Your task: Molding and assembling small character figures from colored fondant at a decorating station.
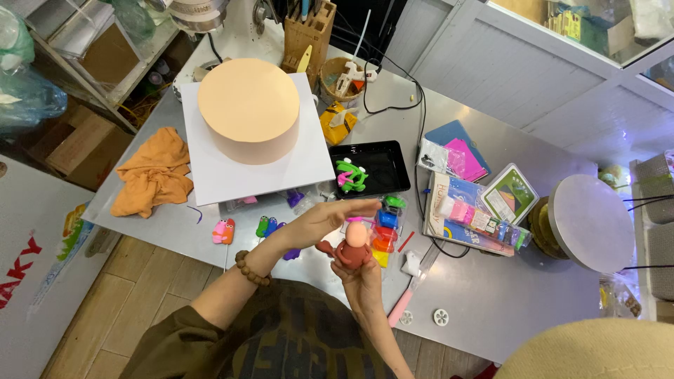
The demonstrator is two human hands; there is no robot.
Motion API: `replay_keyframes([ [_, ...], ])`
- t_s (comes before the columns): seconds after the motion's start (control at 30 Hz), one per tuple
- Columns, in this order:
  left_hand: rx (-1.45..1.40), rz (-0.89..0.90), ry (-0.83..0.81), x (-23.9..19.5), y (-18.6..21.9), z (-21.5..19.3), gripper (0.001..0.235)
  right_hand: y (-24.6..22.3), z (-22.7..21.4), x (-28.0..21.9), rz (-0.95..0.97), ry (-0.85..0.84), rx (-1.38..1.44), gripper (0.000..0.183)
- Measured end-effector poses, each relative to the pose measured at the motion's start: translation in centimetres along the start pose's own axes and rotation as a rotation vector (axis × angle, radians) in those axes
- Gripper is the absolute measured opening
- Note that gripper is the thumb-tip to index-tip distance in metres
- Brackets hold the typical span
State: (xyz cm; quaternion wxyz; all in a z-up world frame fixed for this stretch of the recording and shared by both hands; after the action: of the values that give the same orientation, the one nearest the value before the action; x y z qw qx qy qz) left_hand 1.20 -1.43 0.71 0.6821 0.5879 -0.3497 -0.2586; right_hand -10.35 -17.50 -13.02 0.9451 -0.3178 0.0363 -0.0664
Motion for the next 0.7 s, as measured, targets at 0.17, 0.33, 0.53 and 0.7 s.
replay_keyframes([
  [0.17,0.196,-0.083,0.135,-0.4,1.4,-0.6,0.031,0.5,-1.2,0.1,0.012,-0.023,0.011,0.068],
  [0.33,0.241,-0.06,0.142,-0.4,1.4,-0.5,0.029,0.5,-0.6,0.1,0.077,0.091,-0.03,0.056],
  [0.53,0.331,-0.027,0.157,-0.7,2.1,-0.1,0.033,0.6,-0.4,0.0,0.135,0.117,0.02,0.054],
  [0.7,0.378,-0.024,0.167,-0.7,1.5,-0.1,0.035,0.9,-1.0,0.0,0.144,0.149,0.036,0.053],
])
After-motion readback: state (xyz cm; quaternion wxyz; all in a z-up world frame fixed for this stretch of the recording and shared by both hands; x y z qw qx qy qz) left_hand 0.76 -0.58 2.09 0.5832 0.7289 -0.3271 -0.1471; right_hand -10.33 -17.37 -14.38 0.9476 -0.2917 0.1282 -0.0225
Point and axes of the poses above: each hand's wrist, its own x-axis towards the middle knuckle, its own z-axis out of the palm, y = z × x, the point moved 2 cm from there along x, towards the middle knuckle, and after that the axes turned 11 degrees about -z, right-handed, at the moved point
